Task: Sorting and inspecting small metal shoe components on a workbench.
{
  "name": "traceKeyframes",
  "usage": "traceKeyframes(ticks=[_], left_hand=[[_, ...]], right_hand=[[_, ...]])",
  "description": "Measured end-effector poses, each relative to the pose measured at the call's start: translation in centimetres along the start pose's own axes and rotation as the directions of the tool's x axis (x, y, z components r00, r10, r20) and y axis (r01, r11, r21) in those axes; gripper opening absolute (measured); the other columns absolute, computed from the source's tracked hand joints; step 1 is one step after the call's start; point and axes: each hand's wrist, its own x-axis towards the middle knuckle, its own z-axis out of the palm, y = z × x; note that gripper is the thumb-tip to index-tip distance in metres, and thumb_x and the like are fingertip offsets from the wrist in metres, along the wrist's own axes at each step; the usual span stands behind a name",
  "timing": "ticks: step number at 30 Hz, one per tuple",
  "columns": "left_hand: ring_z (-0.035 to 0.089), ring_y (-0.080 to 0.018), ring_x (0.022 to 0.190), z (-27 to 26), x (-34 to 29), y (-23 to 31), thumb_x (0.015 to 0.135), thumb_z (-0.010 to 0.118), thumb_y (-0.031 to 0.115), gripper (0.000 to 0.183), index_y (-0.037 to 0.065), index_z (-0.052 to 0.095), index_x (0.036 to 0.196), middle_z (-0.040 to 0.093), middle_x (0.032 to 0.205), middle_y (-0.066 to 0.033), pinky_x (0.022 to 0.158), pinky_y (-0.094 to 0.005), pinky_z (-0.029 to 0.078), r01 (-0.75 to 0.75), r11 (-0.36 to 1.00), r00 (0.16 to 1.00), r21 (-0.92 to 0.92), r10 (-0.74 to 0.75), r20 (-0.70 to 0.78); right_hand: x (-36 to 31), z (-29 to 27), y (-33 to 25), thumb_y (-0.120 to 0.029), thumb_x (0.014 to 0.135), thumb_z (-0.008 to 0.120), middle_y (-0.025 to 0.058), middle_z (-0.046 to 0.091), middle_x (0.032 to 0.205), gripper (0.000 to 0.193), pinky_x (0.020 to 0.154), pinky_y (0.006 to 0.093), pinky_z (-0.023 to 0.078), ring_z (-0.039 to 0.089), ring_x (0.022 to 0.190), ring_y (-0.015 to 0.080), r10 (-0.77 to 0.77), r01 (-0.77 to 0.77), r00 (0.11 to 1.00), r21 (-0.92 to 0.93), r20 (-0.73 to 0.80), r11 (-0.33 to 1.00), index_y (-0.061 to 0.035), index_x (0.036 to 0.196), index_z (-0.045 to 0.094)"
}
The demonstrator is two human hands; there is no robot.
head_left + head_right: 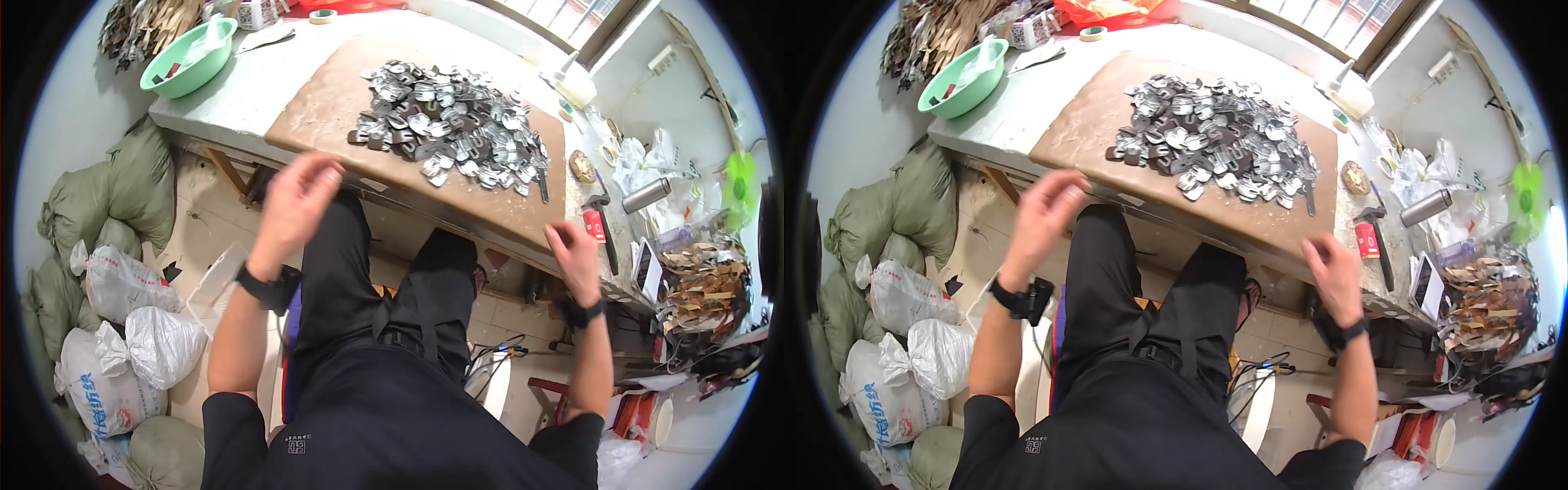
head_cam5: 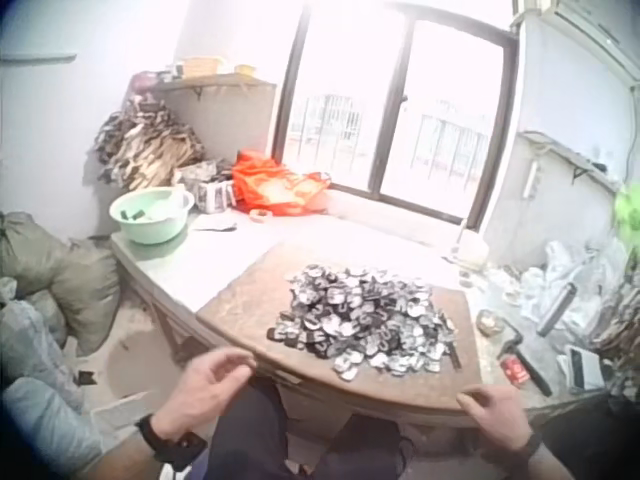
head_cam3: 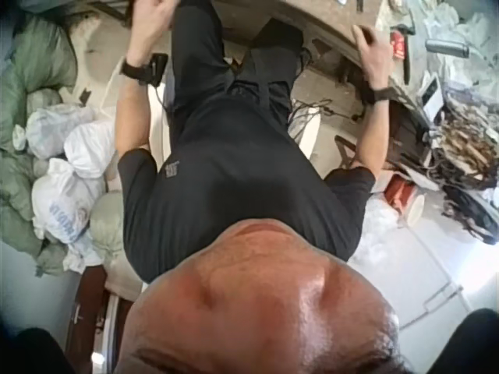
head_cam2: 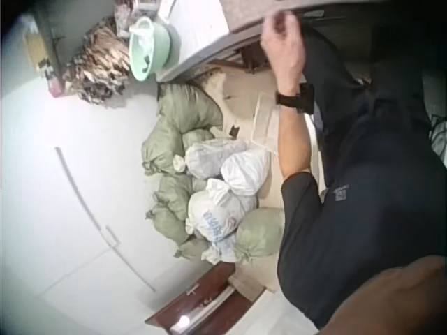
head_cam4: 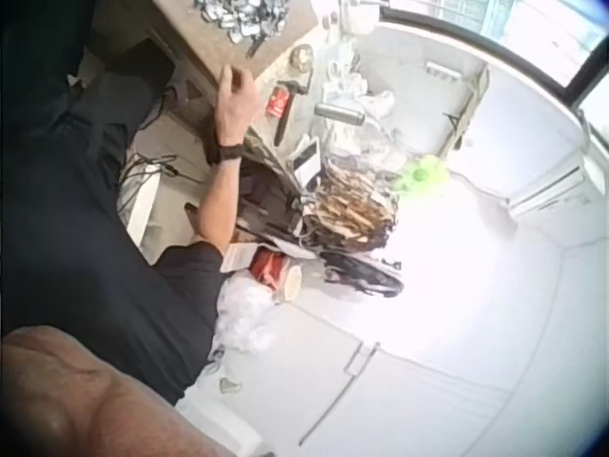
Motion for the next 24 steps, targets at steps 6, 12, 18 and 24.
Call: traceKeyframes(ticks=[6, 12, 18, 24], left_hand=[[0.065, -0.0146, 0.098, 5.2, -0.2, -1.6, 0.099, 0.058, 0.016, 0.027, -0.002, 0.061, 0.119, 0.068, 0.110, -0.0106, 0.088, -0.0292, 0.052, 0.501, 0.860, 0.780, -0.100, -0.398, 0.483], [0.066, -0.0190, 0.104, 5.6, 5.4, 1.6, 0.100, 0.054, 0.018, 0.032, -0.001, 0.056, 0.126, 0.066, 0.115, -0.0123, 0.090, -0.0313, 0.053, 0.609, 0.774, 0.740, -0.174, -0.476, 0.476], [0.065, -0.0158, 0.087, 14.4, 7.7, -3.0, 0.088, 0.072, 0.021, 0.041, 0.002, 0.058, 0.122, 0.064, 0.104, -0.0079, 0.076, -0.0290, 0.053, 0.236, 0.873, 0.939, 0.427, -0.318, 0.133], [0.061, -0.0279, 0.089, 18.1, 7.0, -5.1, 0.076, 0.079, 0.030, 0.050, 0.006, 0.061, 0.116, 0.057, 0.105, -0.0099, 0.073, -0.0367, 0.053, -0.164, 0.619, 0.986, 0.768, 0.096, 0.134]], right_hand=[[9.3, 12.4, -2.1, -0.027, 0.086, 0.070, 0.0155, 0.067, 0.101, 0.037, 0.076, 0.0376, 0.054, 0.068, 0.085, 0.0293, -0.206, 0.204, 0.979, 0.155, -0.002, 0.967, -0.0021, 0.113, 0.064], [14.5, 15.5, -4.1, -0.020, 0.086, 0.068, 0.0132, 0.061, 0.095, 0.020, 0.064, 0.0455, 0.052, 0.065, 0.074, 0.0365, -0.233, 0.230, 0.969, -0.046, -0.082, 0.972, -0.0073, 0.101, 0.063], [16.2, 15.2, -2.3, -0.016, 0.084, 0.069, 0.0119, 0.061, 0.079, 0.013, 0.062, 0.0445, 0.050, 0.063, 0.071, 0.0353, -0.249, 0.248, 0.968, 0.148, -0.014, 0.957, -0.0043, 0.083, 0.064], [15.3, 15.2, -3.2, -0.017, 0.084, 0.069, 0.0123, 0.061, 0.084, 0.015, 0.063, 0.0442, 0.051, 0.063, 0.072, 0.0358, -0.166, 0.166, 0.986, 0.081, -0.005, 0.983, -0.0034, 0.082, 0.064]])
